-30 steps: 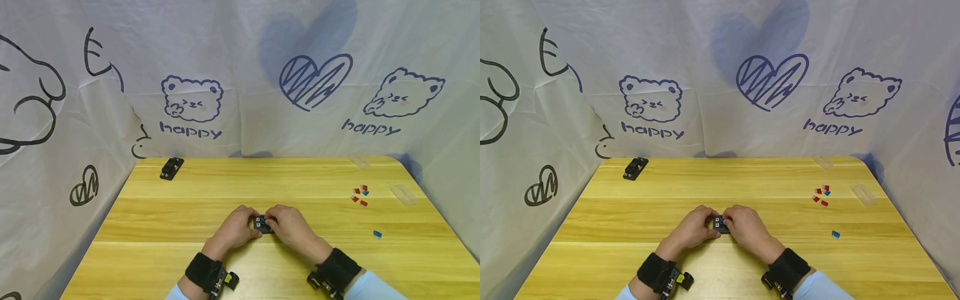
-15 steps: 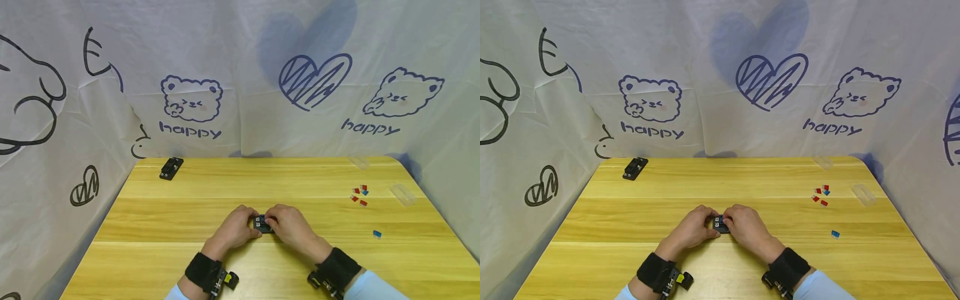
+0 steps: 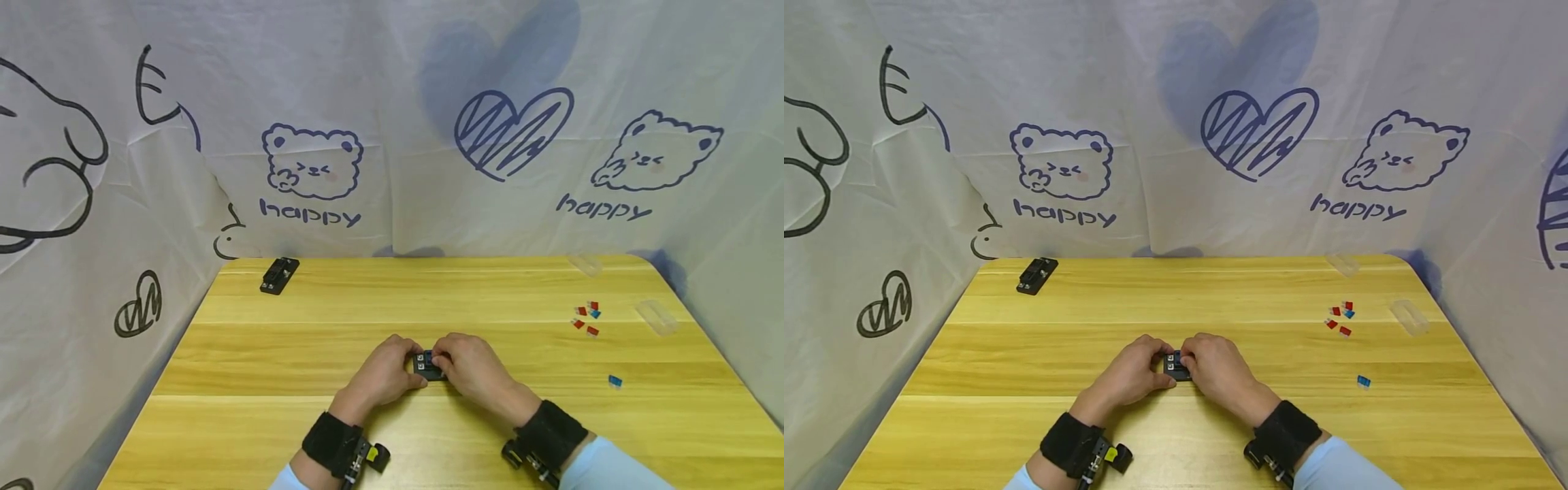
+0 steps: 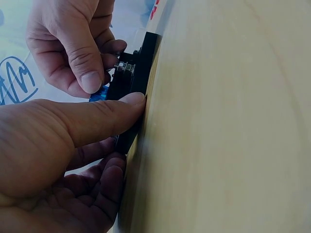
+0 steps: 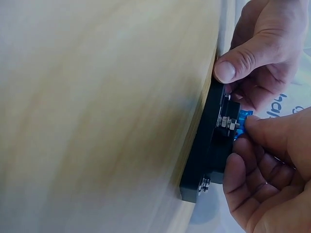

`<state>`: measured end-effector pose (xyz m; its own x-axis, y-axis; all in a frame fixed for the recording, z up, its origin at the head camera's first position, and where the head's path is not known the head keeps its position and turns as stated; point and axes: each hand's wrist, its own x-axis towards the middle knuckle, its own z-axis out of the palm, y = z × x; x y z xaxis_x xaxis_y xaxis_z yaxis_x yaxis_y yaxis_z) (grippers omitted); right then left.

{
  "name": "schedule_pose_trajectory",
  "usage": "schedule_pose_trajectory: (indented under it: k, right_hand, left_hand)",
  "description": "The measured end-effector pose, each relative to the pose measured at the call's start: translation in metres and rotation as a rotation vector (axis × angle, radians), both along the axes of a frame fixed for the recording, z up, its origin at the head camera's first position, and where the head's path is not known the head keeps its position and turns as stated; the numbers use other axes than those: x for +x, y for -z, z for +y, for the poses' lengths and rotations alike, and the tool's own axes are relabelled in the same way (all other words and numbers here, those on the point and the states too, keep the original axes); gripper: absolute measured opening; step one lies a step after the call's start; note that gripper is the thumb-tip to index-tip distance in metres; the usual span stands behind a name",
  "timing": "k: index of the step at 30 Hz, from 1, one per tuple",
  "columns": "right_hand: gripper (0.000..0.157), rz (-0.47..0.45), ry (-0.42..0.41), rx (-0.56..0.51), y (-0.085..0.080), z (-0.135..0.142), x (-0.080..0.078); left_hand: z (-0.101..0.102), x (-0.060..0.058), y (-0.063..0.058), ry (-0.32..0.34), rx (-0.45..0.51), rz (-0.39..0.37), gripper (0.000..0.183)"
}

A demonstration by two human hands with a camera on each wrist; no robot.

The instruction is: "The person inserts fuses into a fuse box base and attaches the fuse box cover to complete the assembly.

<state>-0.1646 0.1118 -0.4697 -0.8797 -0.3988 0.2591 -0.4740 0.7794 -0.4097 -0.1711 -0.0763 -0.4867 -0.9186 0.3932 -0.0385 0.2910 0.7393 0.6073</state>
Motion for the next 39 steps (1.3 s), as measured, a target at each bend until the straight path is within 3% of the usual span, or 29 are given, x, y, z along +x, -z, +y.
schedule_pose_trajectory:
  k: [12,22,39]
  right_hand:
    - [0.004,0.009,-0.024,0.025,-0.0004,0.0012,-0.0019]
    - [0.006,0.063,-0.096,0.064,-0.0014,0.0026,-0.0042]
    - [0.005,0.06,-0.103,0.077,-0.0022,0.0037,-0.0025]
  left_hand:
    - [0.0002,0.0002,-0.0009,0.007,0.012,0.0,0.044]
    - [0.001,-0.0004,0.0015,0.009,0.014,0.012,0.043]
    - [0.0007,-0.0006,0.002,0.009,0.017,0.014,0.044]
